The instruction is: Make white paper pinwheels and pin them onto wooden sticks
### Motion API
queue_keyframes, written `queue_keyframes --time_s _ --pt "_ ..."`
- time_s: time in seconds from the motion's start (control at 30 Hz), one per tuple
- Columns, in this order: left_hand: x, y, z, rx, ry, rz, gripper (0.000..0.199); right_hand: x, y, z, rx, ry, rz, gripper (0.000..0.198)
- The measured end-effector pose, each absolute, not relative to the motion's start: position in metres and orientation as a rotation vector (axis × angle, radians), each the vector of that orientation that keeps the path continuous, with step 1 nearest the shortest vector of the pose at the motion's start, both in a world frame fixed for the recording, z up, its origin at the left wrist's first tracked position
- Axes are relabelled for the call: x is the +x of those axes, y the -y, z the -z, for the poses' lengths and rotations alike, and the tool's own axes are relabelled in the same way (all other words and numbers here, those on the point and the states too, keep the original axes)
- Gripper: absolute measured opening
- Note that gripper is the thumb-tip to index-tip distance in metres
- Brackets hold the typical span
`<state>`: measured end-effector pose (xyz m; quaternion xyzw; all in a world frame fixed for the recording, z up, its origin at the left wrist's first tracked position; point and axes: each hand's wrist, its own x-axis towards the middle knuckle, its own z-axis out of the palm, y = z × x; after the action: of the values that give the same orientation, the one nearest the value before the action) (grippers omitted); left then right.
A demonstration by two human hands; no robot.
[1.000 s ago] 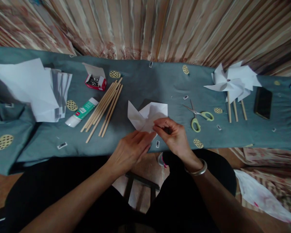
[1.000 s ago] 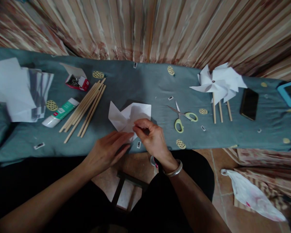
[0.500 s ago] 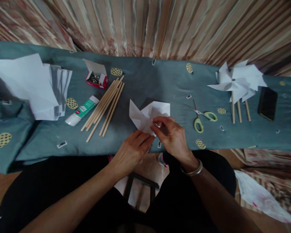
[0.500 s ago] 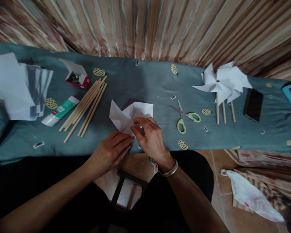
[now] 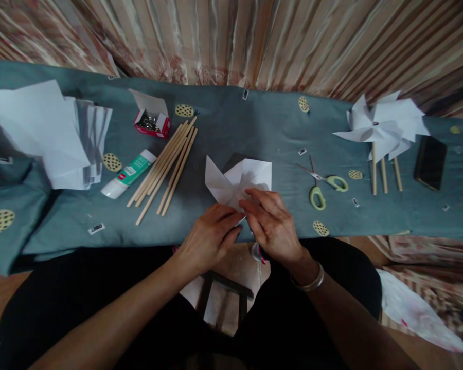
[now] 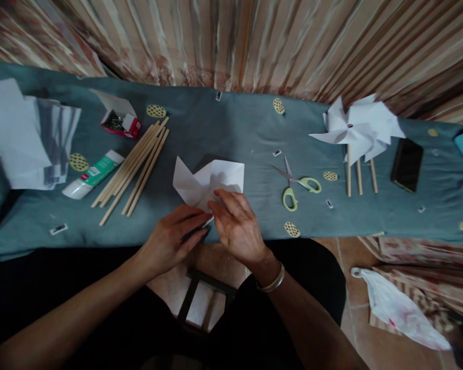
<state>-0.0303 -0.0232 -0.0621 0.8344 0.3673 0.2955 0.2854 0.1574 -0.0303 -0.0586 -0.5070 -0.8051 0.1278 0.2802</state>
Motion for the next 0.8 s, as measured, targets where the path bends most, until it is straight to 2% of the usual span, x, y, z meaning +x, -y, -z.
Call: queue_keyframes --time_s 0.23,0.8 --pt "-0.031 0.024 0.066 2.181 -0.992 -0.768 0.025 0.158 0.033 0.059 -1.325 2.211 -0.217 0.026" --pt "-0.031 0.022 0.063 2.21 -0.98 -0.75 0.022 0.156 0.021 0.06 -1.35 2.273 -0.163 0.032"
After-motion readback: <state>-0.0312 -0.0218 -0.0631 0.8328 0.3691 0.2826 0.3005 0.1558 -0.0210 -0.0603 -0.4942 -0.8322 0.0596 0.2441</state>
